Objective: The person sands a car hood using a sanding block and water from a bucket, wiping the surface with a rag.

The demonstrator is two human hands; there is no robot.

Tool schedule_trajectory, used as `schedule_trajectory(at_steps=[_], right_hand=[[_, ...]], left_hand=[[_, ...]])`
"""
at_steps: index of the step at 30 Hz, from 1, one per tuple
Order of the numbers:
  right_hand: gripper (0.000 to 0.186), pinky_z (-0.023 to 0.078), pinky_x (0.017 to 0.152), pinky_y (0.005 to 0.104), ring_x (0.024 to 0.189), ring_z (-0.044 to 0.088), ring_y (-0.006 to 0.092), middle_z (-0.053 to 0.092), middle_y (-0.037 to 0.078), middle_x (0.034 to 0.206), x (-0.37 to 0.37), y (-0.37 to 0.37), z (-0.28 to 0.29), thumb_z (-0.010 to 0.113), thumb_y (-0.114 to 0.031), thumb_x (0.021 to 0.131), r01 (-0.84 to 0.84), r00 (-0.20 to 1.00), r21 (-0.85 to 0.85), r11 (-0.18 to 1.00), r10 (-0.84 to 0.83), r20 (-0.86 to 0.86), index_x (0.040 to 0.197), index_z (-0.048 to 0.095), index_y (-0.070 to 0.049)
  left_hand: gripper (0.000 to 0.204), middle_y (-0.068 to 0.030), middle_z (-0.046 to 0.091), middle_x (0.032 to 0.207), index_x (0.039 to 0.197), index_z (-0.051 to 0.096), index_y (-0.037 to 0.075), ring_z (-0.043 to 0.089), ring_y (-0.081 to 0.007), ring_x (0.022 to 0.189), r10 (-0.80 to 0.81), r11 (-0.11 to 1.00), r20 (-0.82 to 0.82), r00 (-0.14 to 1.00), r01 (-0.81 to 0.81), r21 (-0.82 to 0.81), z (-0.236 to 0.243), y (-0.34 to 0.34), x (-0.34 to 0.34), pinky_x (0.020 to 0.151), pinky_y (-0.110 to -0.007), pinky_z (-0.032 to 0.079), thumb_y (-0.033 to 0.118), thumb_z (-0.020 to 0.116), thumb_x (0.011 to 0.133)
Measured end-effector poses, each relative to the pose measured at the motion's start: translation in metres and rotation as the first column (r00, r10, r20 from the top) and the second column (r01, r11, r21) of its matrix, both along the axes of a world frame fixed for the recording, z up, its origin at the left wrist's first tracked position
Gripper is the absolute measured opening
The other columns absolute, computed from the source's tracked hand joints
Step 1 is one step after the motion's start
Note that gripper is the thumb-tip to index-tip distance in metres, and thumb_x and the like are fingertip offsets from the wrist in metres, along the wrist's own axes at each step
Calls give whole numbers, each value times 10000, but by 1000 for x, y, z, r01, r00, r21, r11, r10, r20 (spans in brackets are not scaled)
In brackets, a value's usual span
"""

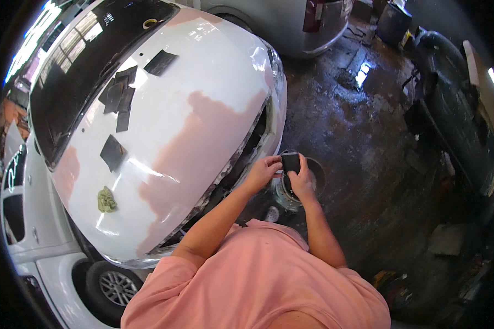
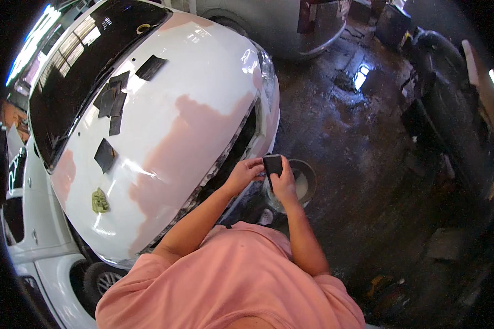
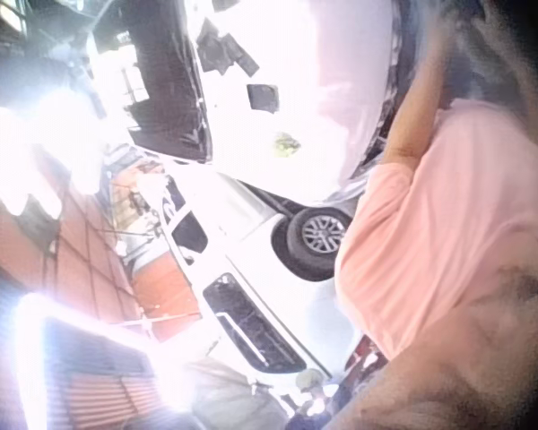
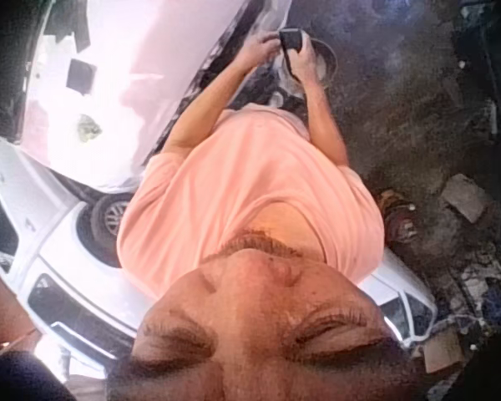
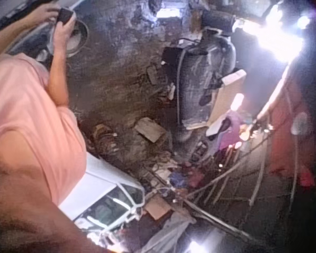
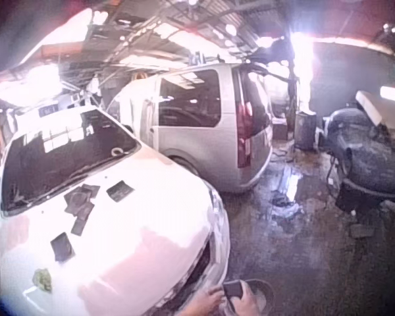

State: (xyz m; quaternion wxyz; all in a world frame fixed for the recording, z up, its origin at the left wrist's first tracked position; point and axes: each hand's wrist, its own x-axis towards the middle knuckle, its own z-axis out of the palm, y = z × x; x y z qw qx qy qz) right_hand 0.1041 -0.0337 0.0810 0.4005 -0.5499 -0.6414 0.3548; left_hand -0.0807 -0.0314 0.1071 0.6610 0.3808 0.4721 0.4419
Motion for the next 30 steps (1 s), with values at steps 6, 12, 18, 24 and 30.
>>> schedule_trajectory(at_steps=[6, 12, 18, 24, 30], right_hand=[[620, 524, 988, 417, 1127, 678, 297, 681, 191, 1247, -62, -3, 28, 746, -240, 963, -103, 943, -245, 964, 16, -333, 1475, 489, -1], [434, 548, 863, 399, 961, 680, 221, 711, 128, 1045, -157, -1, -30, 745, -322, 998, -59, 794, -467, 882, -242, -557, 1296, 603, -41], [633, 483, 1078, 455, 1253, 631, 406, 637, 275, 1366, -240, 10, -59, 695, -354, 1024, 348, 769, -497, 795, -546, -333, 1486, 479, 21], [740, 541, 990, 519, 1172, 671, 485, 649, 318, 1324, -266, -15, -55, 659, -388, 1028, 299, 787, -492, 818, -502, -358, 1574, 350, 5], [760, 492, 1076, 564, 1279, 594, 536, 571, 370, 1441, -213, 86, -54, 591, -436, 1039, 443, 835, -380, 812, -528, -154, 1588, 368, 39]], left_hand=[[273, 23, 695, 995, 1183, 710, 65, 673, -97, 913, -101, 992, -329, 939, 70, -104, 22, 16, -64, 739, -276, 572, 246, 746, 982], [280, -27, 724, 1024, 1190, 732, 69, 684, -147, 941, -196, 978, -602, 774, 113, -174, 30, 53, -157, 777, -312, 562, 273, 746, 998], [405, -204, 624, 1365, 1324, 645, 16, 526, -397, 1334, 485, 714, -873, -61, 605, 354, 54, 110, -340, 1159, -533, 393, 271, 711, 1016], [712, -267, 271, 1702, 1661, 323, 65, 205, -492, 1581, 384, 746, -852, -355, 663, 59, 77, 109, -445, 1295, -566, 216, 436, 539, 1093], [695, -233, 247, 1730, 1670, 316, 75, 163, -482, 1605, 391, 697, -881, -267, 710, 95, 69, 125, -416, 1308, -566, 168, 440, 497, 1107]])
